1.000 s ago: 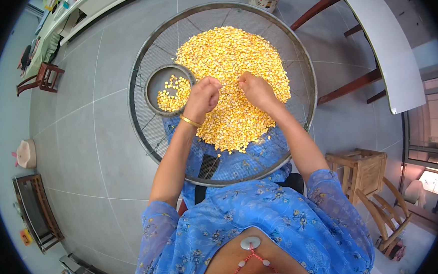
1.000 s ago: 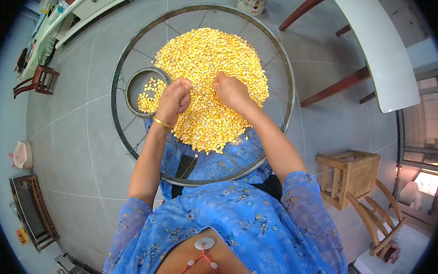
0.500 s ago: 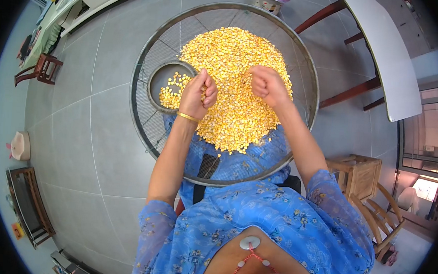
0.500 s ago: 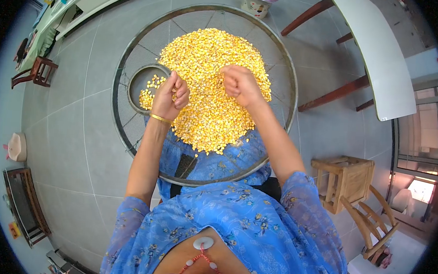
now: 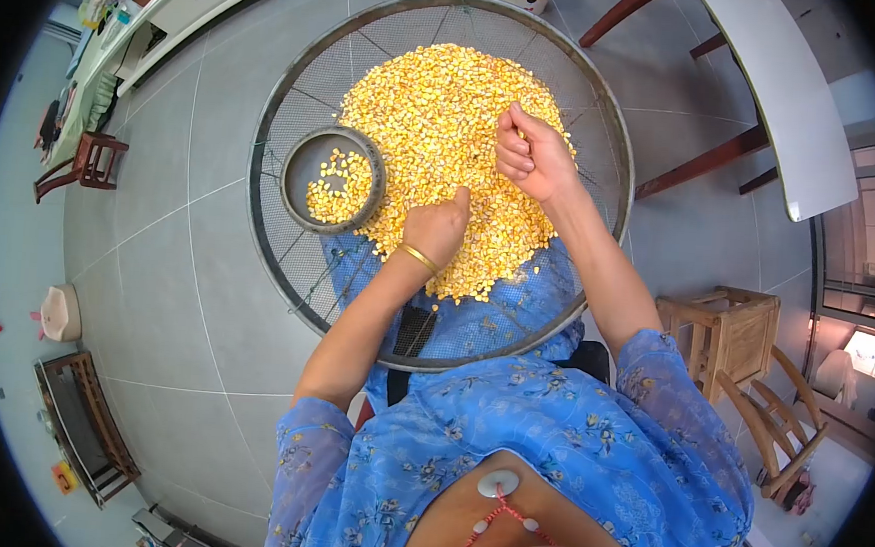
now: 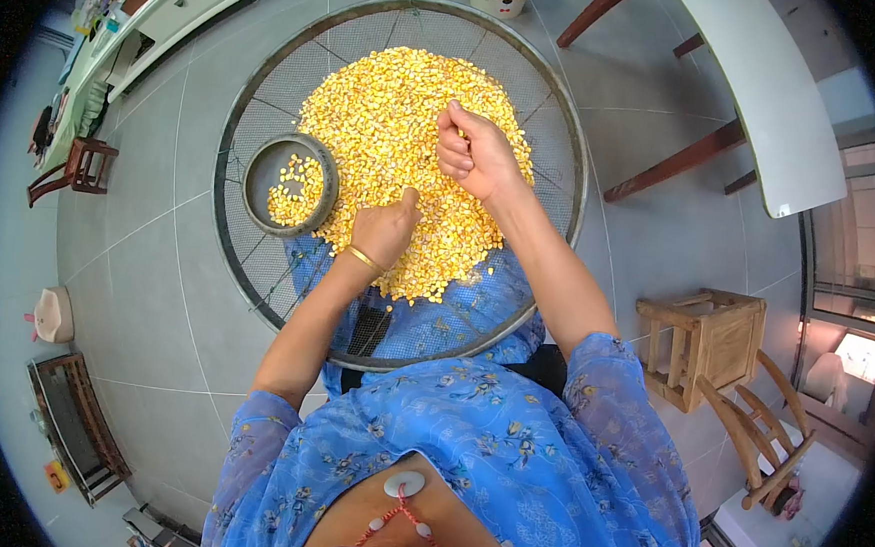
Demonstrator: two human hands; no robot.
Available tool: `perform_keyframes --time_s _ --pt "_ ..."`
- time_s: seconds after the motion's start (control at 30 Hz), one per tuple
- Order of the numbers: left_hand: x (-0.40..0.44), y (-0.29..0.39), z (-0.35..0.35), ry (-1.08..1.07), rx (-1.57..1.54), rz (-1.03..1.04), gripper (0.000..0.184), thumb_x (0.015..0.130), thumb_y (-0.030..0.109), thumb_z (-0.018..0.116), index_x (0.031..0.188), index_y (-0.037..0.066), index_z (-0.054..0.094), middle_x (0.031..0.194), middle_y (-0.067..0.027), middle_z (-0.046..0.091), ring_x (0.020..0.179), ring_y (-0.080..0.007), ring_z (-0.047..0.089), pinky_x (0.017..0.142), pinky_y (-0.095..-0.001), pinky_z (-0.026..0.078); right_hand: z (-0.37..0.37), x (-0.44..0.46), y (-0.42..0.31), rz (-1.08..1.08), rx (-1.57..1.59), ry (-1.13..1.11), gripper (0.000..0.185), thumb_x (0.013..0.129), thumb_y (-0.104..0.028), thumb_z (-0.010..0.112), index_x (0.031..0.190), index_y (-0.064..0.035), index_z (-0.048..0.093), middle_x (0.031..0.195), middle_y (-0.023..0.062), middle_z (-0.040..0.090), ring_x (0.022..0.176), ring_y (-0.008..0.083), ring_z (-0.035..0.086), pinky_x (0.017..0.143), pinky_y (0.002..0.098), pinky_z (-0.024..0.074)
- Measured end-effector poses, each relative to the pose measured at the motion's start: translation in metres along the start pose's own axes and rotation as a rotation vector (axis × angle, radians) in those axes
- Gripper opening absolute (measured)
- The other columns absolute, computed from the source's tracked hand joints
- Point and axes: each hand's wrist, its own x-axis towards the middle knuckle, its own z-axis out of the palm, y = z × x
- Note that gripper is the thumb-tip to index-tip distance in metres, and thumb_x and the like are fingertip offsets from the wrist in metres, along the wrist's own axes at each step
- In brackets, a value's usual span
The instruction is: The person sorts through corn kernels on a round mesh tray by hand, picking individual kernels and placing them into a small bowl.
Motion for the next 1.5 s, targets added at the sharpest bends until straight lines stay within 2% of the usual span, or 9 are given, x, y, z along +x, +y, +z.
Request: perform_keyframes --time_s 0.63,0.77,0.83,0.93,1.0,1.13,1.23,1.37,1.5 --pt "0.004 0.001 0.007 0.057 -0.053 -0.048 0.014 0.088 0.021 0.051 0.088 0.008 0.048 0.060 -0.0107 0.059 0.050 -0.0282 0.058 0.044 -0.0393 0.044 0.007 -0.005 0.002 -0.007 -0.268 0.047 0.026 0.096 -0.025 0.043 0.081 -0.0057 0.053 0.049 -0.0050 0.034 0.037 0.0044 0.027 0.034 0.0202 0.0220" --pt "0.005 -0.028 -0.006 0.327 -0.766 -0.166 0.016 0.085 0.023 0.056 0.090 0.008 0.053 0.055 -0.0093 0.052 0.047 -0.0188 0.054 0.040 -0.0319 0.038 0.006 -0.004 0.005 -0.016 -0.335 0.092 0.025 0.096 -0.023 0.044 0.084 -0.0037 0.054 0.050 -0.0054 0.034 0.038 0.0036 0.026 0.035 0.0198 0.0213" --pt "0.001 -0.037 -0.051 0.147 -1.673 -0.505 0.011 0.089 0.020 0.051 0.091 0.009 0.053 0.053 -0.0021 0.044 0.043 -0.0126 0.043 0.038 -0.0245 0.031 0.005 -0.003 0.006 -0.024 -0.386 0.106 0.024 0.094 -0.023 0.045 0.086 -0.0024 0.055 0.051 -0.0057 0.033 0.038 0.0030 0.025 0.035 0.0197 0.0211" --pt "-0.007 -0.060 -0.064 0.235 -2.271 -0.146 0.013 0.093 0.018 0.044 0.094 0.009 0.052 0.056 0.0013 0.038 0.043 -0.0086 0.034 0.038 -0.0203 0.026 -0.003 0.004 0.018 0.140 -0.773 0.089 0.022 0.092 -0.024 0.050 0.090 -0.0027 0.055 0.055 -0.0029 0.043 0.044 0.0079 0.039 0.040 0.0256 0.0329" --pt "-0.009 -0.066 -0.066 0.245 -2.370 -0.058 0.015 0.094 0.019 0.041 0.093 0.007 0.051 0.058 0.0004 0.039 0.043 -0.0085 0.034 0.037 -0.0208 0.027 -0.009 0.009 0.045 -0.227 -1.483 -0.074 0.022 0.089 -0.025 0.051 0.094 -0.0035 0.054 0.068 0.0051 0.058 0.061 0.0192 0.056 0.056 0.0349 0.0446" --pt "-0.010 -0.071 -0.065 0.218 -2.492 0.097 0.025 0.098 0.024 0.034 0.091 0.006 0.049 0.063 -0.0019 0.040 0.044 -0.0090 0.034 0.037 -0.0215 0.029 0.019 -0.007 0.061 0.212 -2.077 0.043 0.018 0.089 -0.020 0.048 0.098 -0.0051 0.052 0.088 0.0185 0.063 0.085 0.0333 0.061 0.071 0.0433 0.0461" --pt "-0.012 -0.070 -0.066 0.227 -2.509 0.054 0.030 0.099 0.029 0.031 0.086 0.007 0.049 0.061 -0.0021 0.040 0.043 -0.0095 0.034 0.037 -0.0211 0.027 0.021 -0.009 0.068 0.143 -2.182 -0.019 0.022 0.086 -0.014 0.046 0.101 0.0029 0.051 0.084 0.0225 0.063 0.079 0.0368 0.062 0.067 0.0464 0.0482" --pt "-0.011 -0.072 -0.066 0.259 -2.485 -0.010 0.032 0.099 0.032 0.032 0.083 0.009 0.049 0.061 -0.0018 0.039 0.044 -0.0087 0.033 0.036 -0.0202 0.026 0.007 -0.005 0.069 0.051 -2.170 -0.001 0.021 0.084 -0.011 0.048 0.099 0.0033 0.051 0.080 0.0228 0.063 0.074 0.0383 0.062 0.064 0.0454 0.0485" --pt "-0.010 -0.065 -0.066 0.294 -2.267 -0.227 0.029 0.098 0.029 0.037 0.081 0.009 0.050 0.059 0.0005 0.037 0.045 -0.0069 0.031 0.036 -0.0195 0.023 0.000 0.003 0.038 -0.026 -1.181 0.031 0.014 0.086 -0.013 0.047 0.090 -0.0017 0.054 0.062 0.0098 0.056 0.051 0.0212 0.053 0.044 0.0334 0.0400"
